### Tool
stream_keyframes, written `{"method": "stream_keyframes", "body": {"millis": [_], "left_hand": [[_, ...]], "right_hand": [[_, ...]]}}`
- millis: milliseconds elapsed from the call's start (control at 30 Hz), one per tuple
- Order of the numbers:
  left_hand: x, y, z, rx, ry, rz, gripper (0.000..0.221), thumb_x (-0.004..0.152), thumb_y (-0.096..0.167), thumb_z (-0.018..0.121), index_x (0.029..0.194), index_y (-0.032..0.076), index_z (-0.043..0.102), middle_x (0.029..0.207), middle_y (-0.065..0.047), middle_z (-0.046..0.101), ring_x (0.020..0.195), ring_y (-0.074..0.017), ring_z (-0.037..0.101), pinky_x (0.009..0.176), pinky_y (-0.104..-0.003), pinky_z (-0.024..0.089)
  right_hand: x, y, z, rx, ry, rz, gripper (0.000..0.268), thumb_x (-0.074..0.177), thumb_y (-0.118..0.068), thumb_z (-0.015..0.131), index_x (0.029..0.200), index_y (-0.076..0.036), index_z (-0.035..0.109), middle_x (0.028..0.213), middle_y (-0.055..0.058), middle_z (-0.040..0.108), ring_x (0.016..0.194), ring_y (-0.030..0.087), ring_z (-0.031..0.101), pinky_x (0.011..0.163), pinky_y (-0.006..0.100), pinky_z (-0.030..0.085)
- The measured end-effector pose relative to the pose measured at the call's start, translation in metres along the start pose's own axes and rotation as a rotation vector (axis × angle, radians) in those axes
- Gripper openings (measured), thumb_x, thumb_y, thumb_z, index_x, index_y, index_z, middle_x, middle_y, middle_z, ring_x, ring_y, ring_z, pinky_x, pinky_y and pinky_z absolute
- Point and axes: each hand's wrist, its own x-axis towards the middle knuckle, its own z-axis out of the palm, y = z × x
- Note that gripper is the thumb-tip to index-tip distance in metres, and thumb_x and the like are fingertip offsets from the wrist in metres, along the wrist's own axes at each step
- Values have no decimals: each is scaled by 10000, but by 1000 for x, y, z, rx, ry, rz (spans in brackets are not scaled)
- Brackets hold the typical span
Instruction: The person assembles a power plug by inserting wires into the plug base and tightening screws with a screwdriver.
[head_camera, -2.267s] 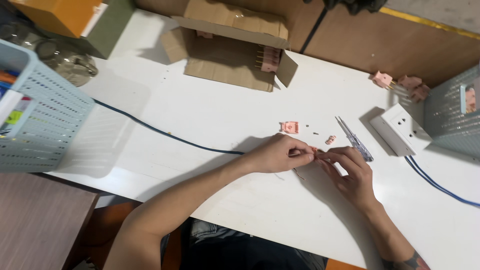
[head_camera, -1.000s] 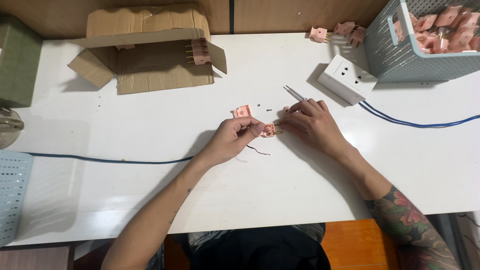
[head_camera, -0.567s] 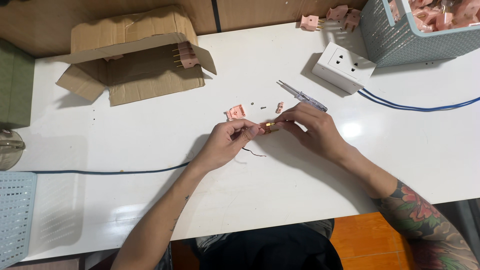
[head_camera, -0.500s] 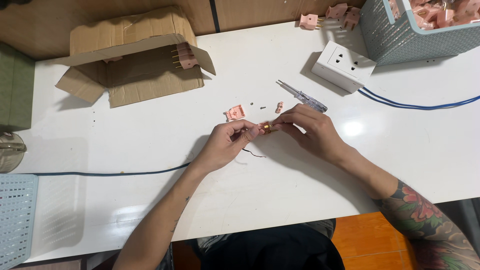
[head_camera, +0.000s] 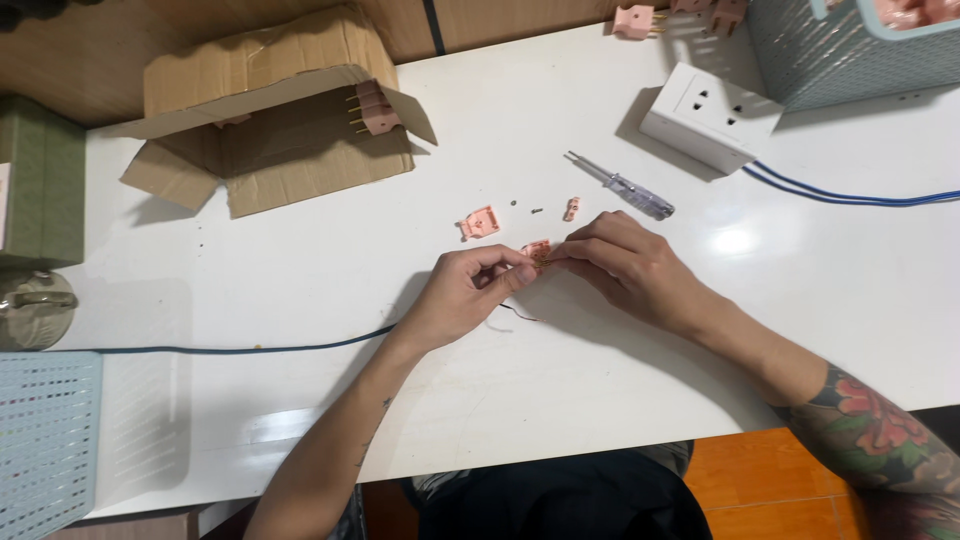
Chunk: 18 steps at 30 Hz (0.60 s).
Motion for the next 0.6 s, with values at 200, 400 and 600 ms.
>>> {"method": "stream_keyframes", "body": {"millis": [200, 400, 600], "left_hand": [[-2, 10, -2, -1, -2, -27, 313, 1116, 396, 778, 1149, 102, 881, 669, -16, 634, 703, -62, 526, 671, -265, 527], [-1, 9, -2, 22, -13, -34, 320, 1106, 408, 789, 1144, 109, 893, 669, -6, 638, 687, -52, 505, 660, -254, 504], [-1, 7, -2, 29, -10, -33, 322, 1116, 400, 780, 1158, 104, 900, 664, -10, 636, 684, -48, 507, 656, -255, 506]], "right_hand": [[-2, -1, 0, 3, 12, -14, 90, 1017, -18, 839, 1103, -38, 854, 948, 98, 809, 885, 285, 786, 825, 405, 631], [-3, 0, 1, 1, 0, -35, 114, 1016, -47, 840, 1126, -66, 857, 969, 74, 814, 883, 266, 784, 838, 400, 631], [-6, 1, 0, -17, -4, -32, 115, 1024, -50, 834, 1134, -78, 852, 987, 66, 811, 892, 267, 780, 846, 401, 635]]}}
